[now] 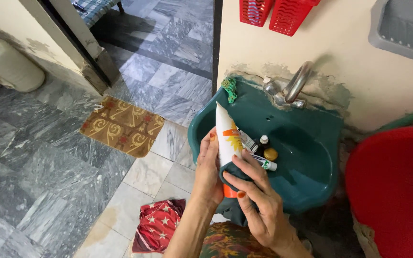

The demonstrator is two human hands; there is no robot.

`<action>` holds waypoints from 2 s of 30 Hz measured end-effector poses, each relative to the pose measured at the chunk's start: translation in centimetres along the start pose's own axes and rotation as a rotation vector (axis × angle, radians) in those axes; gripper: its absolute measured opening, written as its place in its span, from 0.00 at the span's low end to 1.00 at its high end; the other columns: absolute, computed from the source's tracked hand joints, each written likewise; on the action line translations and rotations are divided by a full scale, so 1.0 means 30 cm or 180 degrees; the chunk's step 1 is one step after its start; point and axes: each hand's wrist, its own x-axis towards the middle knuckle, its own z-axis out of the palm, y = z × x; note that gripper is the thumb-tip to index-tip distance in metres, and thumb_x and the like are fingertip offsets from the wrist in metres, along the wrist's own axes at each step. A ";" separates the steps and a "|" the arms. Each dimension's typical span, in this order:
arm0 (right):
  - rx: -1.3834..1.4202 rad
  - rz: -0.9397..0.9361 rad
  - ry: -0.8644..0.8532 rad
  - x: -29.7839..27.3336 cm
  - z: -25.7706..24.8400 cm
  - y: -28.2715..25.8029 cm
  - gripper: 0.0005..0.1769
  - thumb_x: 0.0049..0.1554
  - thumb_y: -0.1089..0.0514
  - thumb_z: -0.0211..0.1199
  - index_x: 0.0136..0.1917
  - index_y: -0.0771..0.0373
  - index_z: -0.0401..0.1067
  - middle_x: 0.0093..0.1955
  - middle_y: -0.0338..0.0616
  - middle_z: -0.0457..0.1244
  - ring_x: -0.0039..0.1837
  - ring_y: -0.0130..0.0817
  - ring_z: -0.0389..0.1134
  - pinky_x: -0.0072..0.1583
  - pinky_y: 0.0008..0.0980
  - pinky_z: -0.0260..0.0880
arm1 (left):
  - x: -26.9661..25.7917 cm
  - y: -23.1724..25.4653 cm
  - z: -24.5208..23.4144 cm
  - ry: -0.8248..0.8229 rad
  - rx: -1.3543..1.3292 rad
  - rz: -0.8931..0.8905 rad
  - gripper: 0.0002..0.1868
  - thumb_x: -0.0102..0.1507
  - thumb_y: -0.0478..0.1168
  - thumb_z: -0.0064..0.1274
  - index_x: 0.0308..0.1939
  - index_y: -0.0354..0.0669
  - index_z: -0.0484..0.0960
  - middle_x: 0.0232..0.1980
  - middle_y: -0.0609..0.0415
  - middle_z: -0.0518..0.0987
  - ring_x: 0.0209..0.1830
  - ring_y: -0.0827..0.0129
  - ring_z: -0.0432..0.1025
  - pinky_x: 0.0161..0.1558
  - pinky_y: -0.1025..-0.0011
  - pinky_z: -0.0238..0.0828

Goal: The person rinses several toiletry tubes and a small bottle under running water in a green pedestal sink, then dries each item with a dark cloth. The person briefly leaves the sink area to retrieve the cloth and returns to continue drying the items.

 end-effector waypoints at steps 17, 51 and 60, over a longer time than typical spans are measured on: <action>0.0266 0.0530 0.0594 0.112 -0.070 0.079 0.29 0.71 0.47 0.45 0.77 0.64 0.62 0.85 0.51 0.50 0.84 0.44 0.50 0.80 0.40 0.48 | -0.094 -0.066 0.052 -0.0620 0.0121 -0.0028 0.21 0.72 0.44 0.40 0.65 0.36 0.73 0.53 0.54 0.81 0.49 0.74 0.75 0.52 0.74 0.74; 0.1963 0.2292 0.0620 -0.002 -0.097 0.270 0.28 0.64 0.41 0.52 0.55 0.70 0.74 0.45 0.42 0.70 0.48 0.25 0.67 0.52 0.28 0.67 | -0.051 -0.167 0.235 0.0761 0.3027 0.0666 0.26 0.68 0.58 0.40 0.49 0.44 0.86 0.34 0.49 0.84 0.33 0.69 0.74 0.42 0.67 0.72; 0.1316 0.2517 0.0315 -0.028 -0.103 0.346 0.36 0.63 0.34 0.47 0.44 0.70 0.77 0.37 0.43 0.69 0.41 0.26 0.66 0.45 0.33 0.66 | -0.045 -0.225 0.201 0.0570 0.2249 0.1092 0.18 0.69 0.50 0.50 0.49 0.37 0.81 0.39 0.52 0.85 0.36 0.75 0.73 0.40 0.73 0.72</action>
